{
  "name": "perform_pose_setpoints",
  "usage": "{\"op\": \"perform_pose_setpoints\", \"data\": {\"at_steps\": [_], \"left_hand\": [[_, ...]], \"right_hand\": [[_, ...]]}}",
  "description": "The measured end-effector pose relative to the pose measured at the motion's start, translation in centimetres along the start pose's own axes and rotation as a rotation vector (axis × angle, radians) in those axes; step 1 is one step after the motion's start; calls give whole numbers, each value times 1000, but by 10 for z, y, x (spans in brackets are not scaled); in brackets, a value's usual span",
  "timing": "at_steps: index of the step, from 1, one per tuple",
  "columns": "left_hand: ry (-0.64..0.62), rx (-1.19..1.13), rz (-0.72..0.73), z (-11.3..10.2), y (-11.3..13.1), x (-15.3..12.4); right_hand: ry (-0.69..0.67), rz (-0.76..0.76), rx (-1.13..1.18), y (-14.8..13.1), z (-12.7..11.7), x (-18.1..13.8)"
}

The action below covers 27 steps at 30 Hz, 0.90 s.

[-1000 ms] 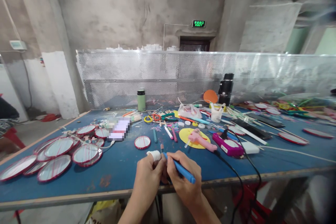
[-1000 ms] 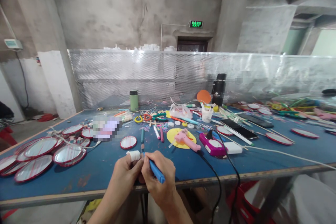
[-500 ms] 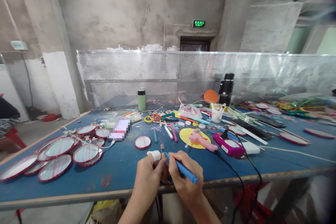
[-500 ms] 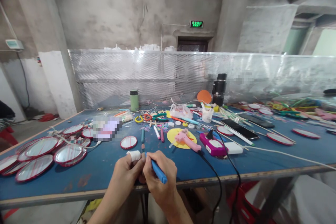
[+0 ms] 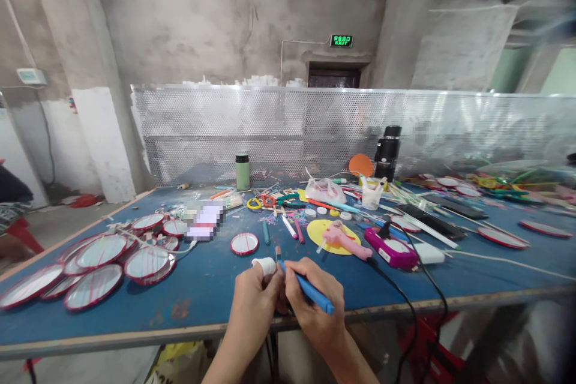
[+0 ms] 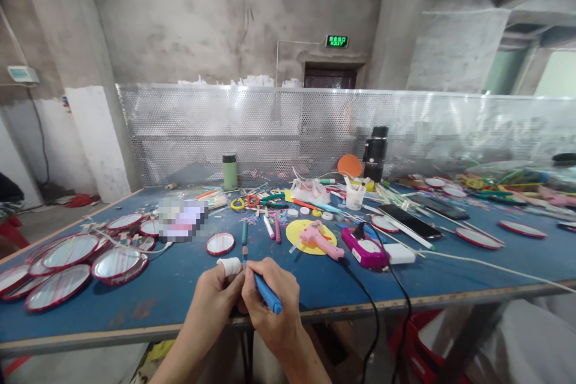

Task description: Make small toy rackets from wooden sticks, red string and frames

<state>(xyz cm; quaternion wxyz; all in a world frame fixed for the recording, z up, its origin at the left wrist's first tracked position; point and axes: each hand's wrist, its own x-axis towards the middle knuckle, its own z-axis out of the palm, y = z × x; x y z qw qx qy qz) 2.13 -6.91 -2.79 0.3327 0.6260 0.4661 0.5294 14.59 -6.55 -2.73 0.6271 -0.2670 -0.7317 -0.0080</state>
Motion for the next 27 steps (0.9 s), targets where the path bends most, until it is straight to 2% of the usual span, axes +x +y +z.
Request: {"op": "perform_pose_setpoints", "data": {"at_steps": [4,10,16,27], "left_hand": [[-14,-20,-12,0,-1,-1],[28,20,11,0,-2,0],[-49,-85,-54,0,2,-1],[-9,-19,-12,-2,7,-2]], "right_hand": [[27,-1,-26,0,0,0],[-26,-7,-16,-2,-2,1],[102,4,-76,-2,-3,1],[-9,7,-12,1,-3,-1]]}}
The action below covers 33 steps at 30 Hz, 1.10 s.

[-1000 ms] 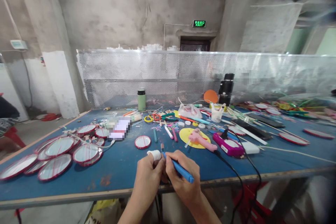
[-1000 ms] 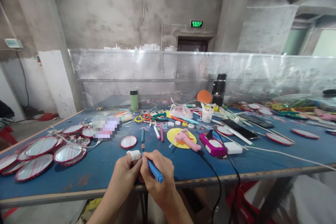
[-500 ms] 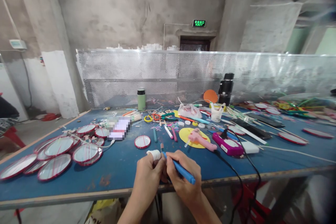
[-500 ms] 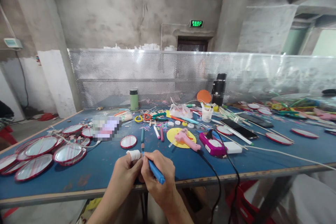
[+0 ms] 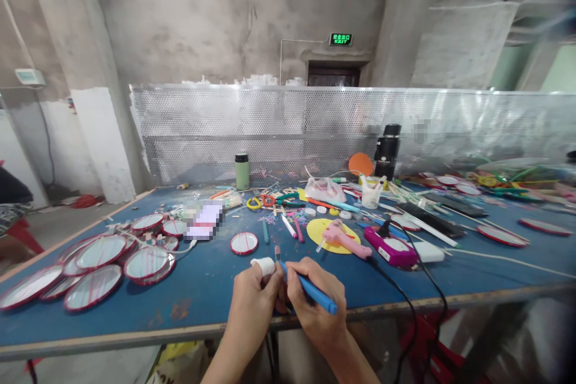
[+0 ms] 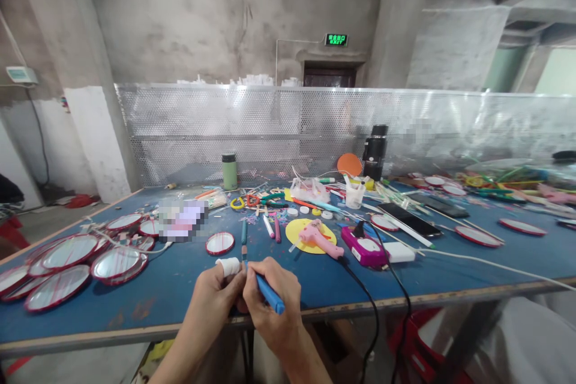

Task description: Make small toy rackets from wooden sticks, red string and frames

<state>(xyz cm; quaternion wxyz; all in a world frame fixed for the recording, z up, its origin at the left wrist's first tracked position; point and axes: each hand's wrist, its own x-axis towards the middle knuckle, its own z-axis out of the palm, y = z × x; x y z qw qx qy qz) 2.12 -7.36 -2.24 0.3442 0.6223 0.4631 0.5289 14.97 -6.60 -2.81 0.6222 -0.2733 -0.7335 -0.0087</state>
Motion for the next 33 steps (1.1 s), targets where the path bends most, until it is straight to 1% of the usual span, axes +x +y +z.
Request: {"op": "perform_pose_setpoints", "data": {"at_steps": [7,12,19,25,30,33], "left_hand": [[11,-15,-12,0,1,0],[-11,-26,-21,0,1,0],[-2,-33,-16,1,-2,1],[-28,-35,-28,1,-4,1],[-11,-18,-16,1,-3,1],[-18,-34,-23,1,-5,2]], "right_hand": [[1,1,0,-2,0,3],[42,7,-35,-3,0,2],[26,0,-31,-1,1,2],[97,-3,-50,-1,1,1],[42,-6,-6,-3,0,1],[63,0,-21,-3,0,1]]}}
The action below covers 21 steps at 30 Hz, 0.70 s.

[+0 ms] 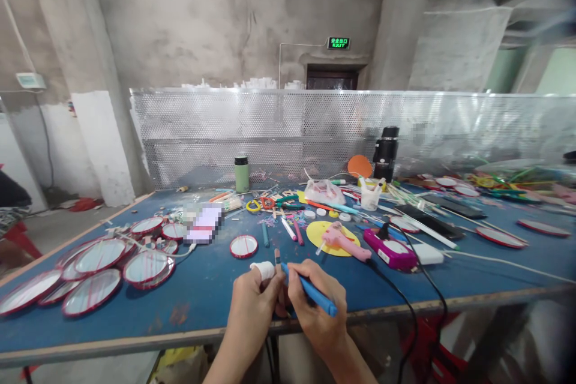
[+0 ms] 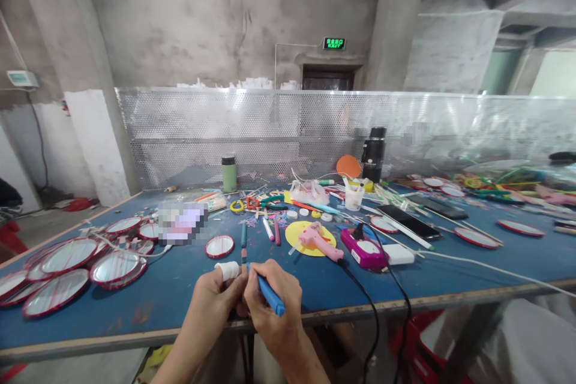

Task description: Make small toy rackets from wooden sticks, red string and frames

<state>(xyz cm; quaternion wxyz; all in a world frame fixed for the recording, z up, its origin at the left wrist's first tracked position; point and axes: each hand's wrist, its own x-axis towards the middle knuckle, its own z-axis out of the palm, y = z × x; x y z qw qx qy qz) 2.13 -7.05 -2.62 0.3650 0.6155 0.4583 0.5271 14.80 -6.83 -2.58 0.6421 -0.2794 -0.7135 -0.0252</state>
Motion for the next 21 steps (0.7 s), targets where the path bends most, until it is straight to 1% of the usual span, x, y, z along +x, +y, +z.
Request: {"op": "perform_pose_setpoints", "data": {"at_steps": [4,12,17,21], "left_hand": [[-16,-22,-2,-1,-1,0],[5,4,-17,-1,5,-1],[-10,16,-7,-2,3,-1],[2,36,-1,-1,2,-2]], "right_hand": [[36,-25,5,-1,0,2],[-23,-18,29,-2,-2,3],[-35,-27,32,-1,-2,2],[-47,-11,36,0,-1,2]]}}
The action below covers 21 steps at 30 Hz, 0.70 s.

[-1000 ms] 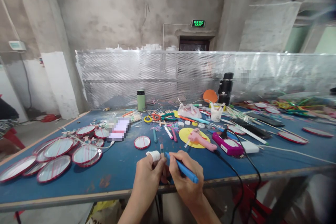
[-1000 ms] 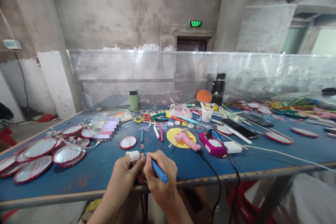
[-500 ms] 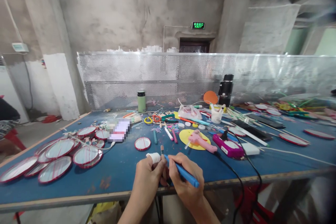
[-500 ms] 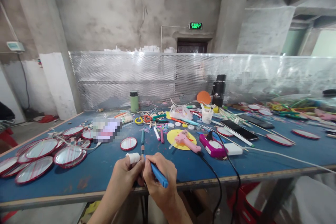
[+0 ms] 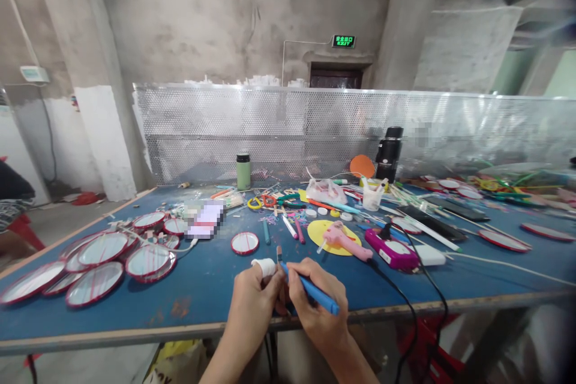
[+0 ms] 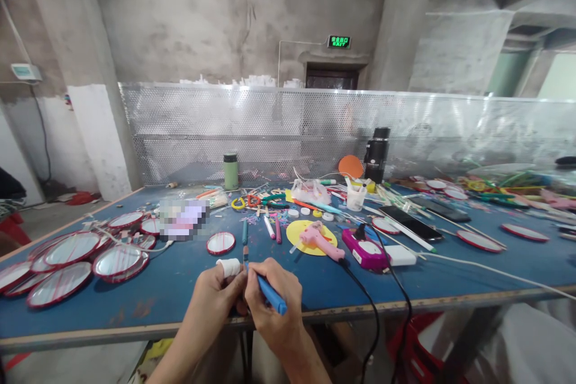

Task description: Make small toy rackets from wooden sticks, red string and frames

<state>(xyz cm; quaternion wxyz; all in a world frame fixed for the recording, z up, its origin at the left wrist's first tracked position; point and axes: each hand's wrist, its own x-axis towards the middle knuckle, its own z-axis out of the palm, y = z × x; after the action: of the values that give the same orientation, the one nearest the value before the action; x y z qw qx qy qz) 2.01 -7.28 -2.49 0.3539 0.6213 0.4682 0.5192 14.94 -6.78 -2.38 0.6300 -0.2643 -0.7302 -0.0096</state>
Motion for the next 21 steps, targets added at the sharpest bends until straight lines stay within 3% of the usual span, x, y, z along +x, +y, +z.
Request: {"op": "perform_pose_setpoints", "data": {"at_steps": [10,16,21], "left_hand": [[12,4,8,0,0,1],[-6,-31,-11,1,0,0],[27,25,6,1,2,0]], "right_hand": [[-42,-3,25,0,1,0],[61,-13,-45,1,1,-1],[22,-43,-35,1,2,-2]]}}
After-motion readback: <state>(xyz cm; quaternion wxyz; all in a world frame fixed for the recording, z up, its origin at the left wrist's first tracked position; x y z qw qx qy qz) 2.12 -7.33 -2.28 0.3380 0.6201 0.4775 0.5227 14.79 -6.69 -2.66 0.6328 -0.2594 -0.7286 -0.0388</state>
